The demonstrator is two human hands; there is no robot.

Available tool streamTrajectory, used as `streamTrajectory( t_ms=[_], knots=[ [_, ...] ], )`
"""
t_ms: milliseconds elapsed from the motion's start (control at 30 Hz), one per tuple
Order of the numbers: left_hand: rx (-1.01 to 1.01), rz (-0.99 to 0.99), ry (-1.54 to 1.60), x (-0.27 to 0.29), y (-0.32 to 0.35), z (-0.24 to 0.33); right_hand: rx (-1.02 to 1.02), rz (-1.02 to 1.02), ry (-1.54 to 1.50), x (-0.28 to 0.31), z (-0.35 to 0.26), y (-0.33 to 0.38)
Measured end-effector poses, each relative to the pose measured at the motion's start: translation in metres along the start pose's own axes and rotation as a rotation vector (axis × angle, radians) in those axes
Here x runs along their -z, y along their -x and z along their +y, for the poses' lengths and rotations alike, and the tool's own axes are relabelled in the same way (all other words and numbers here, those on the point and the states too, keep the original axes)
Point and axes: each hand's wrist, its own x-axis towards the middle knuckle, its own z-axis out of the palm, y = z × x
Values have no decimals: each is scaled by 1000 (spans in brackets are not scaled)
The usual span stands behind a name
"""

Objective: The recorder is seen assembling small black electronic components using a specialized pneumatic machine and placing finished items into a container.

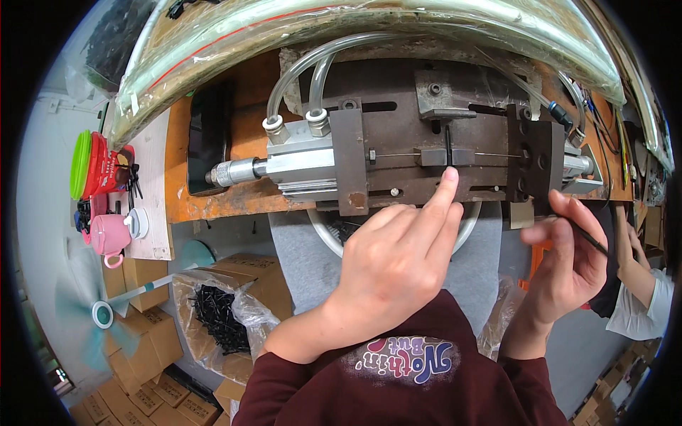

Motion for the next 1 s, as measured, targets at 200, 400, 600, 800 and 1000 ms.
streamTrajectory(
  t_ms=[200,400,600,800,1000],
  knots=[
    [13,-56,-33,6,-8,0,-220,-56,-183,3,-6,-1],
    [44,29,397,16,-10,2,-455,-160,-320,-3,-4,-11],
    [-35,191,497,41,-8,1,-594,-485,-427,-31,-26,-53],
    [64,229,366,43,0,-10,864,-244,729,-74,-12,-170],
    [51,126,263,19,3,-5,1375,-564,1315,-131,23,-265]
  ],
)
